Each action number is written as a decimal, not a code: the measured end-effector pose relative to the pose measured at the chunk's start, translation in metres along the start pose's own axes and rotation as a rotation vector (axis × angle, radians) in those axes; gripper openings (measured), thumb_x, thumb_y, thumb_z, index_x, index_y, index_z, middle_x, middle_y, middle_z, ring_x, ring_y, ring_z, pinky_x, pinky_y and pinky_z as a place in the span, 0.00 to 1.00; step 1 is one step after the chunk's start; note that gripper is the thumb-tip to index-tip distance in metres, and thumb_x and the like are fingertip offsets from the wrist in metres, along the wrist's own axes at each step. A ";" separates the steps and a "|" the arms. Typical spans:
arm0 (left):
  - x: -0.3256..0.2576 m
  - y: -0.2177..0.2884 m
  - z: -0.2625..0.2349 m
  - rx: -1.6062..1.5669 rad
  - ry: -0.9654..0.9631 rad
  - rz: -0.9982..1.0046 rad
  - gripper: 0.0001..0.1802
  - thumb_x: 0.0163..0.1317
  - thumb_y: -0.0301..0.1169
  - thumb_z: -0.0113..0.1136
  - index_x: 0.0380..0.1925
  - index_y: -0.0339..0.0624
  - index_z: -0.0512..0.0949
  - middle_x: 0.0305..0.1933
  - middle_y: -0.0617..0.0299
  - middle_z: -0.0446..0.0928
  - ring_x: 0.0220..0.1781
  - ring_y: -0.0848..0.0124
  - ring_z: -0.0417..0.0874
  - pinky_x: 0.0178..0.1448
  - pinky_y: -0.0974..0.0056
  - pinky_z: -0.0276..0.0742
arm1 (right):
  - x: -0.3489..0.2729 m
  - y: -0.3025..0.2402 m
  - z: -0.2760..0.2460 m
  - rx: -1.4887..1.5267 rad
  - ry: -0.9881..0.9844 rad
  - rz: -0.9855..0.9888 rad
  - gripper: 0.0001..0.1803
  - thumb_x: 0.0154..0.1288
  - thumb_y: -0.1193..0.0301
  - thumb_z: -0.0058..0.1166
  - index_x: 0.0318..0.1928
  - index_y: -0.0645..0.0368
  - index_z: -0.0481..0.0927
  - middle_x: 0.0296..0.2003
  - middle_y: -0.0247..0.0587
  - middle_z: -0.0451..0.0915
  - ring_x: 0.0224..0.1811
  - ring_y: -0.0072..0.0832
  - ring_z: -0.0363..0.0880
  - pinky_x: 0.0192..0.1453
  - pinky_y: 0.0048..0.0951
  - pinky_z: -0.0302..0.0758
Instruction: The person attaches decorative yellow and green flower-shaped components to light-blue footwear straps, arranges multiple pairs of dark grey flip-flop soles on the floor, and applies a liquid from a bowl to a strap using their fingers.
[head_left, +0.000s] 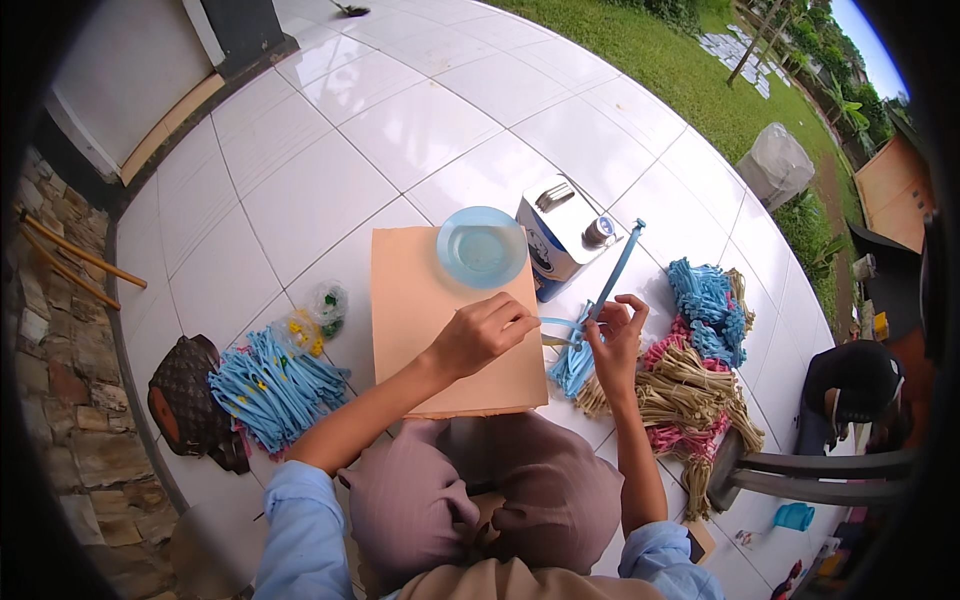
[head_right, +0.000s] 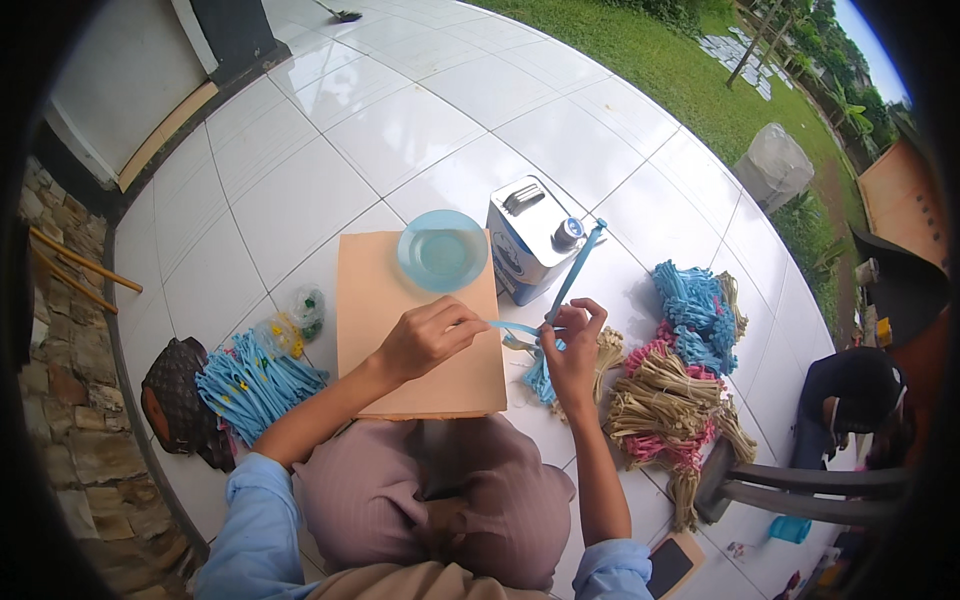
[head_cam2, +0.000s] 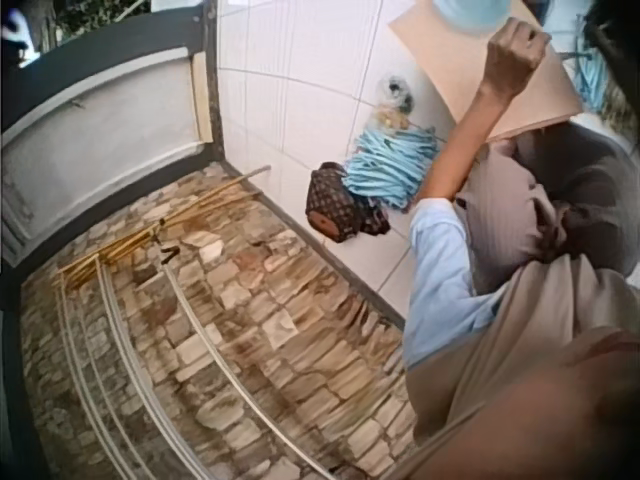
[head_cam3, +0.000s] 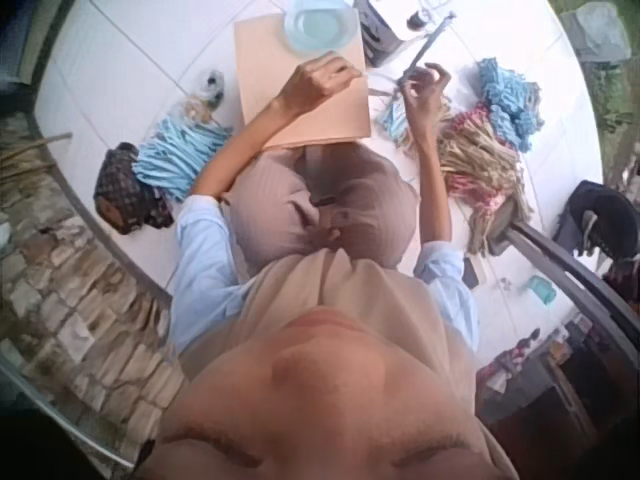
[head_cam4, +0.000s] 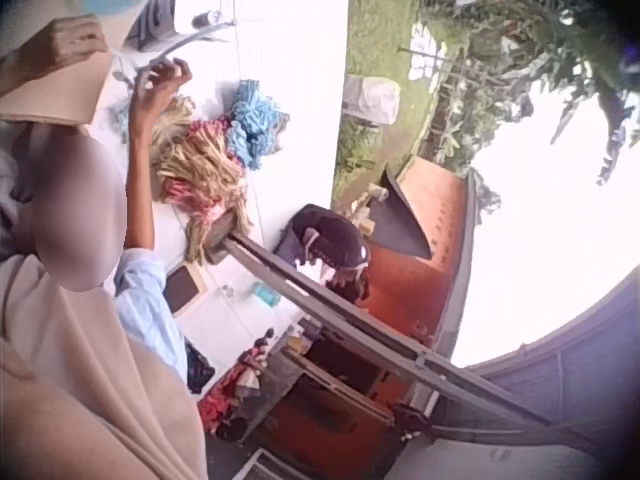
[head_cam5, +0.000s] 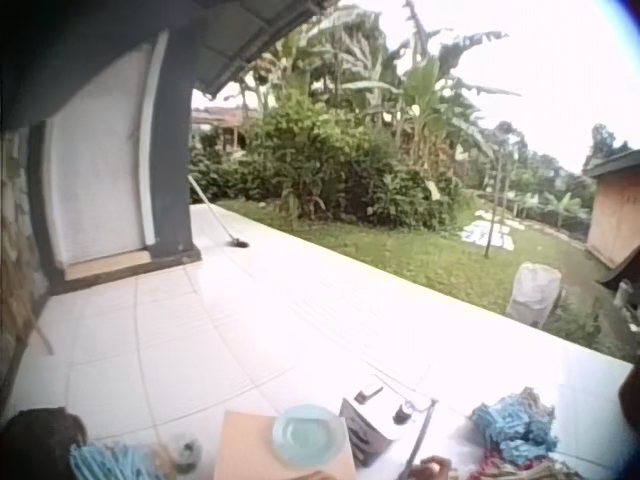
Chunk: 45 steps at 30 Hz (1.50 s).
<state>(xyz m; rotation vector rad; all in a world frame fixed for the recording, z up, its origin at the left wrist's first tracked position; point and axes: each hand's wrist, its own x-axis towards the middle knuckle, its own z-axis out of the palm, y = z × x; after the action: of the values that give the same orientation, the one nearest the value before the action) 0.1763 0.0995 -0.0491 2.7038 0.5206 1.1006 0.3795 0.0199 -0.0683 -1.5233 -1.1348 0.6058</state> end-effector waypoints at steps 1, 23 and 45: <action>0.008 0.007 -0.011 -0.028 0.022 -0.004 0.11 0.43 0.21 0.60 0.31 0.42 0.78 0.29 0.65 0.74 0.32 0.69 0.77 0.32 0.67 0.76 | 0.002 -0.016 -0.009 0.004 0.014 -0.033 0.24 0.55 0.83 0.49 0.48 0.62 0.52 0.34 0.43 0.72 0.35 0.25 0.75 0.35 0.23 0.73; 0.065 0.080 -0.239 0.529 0.114 0.226 0.06 0.50 0.24 0.57 0.28 0.43 0.71 0.29 0.62 0.71 0.42 0.66 0.75 0.60 0.58 0.65 | 0.015 -0.233 0.024 0.477 -0.616 -0.382 0.31 0.60 0.79 0.48 0.60 0.58 0.50 0.46 0.53 0.73 0.45 0.33 0.76 0.51 0.30 0.73; 0.044 0.130 -0.132 0.002 0.476 -0.390 0.10 0.62 0.30 0.47 0.28 0.34 0.71 0.27 0.54 0.66 0.23 0.59 0.73 0.25 0.59 0.68 | -0.058 -0.213 0.039 0.967 -0.344 -0.236 0.32 0.66 0.70 0.44 0.65 0.59 0.45 0.58 0.50 0.63 0.59 0.35 0.64 0.62 0.34 0.60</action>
<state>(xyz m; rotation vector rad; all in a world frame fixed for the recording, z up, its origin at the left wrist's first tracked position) 0.1462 0.0006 0.1105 2.1873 1.0622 1.6083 0.2514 -0.0241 0.1097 -0.4616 -1.0121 1.0744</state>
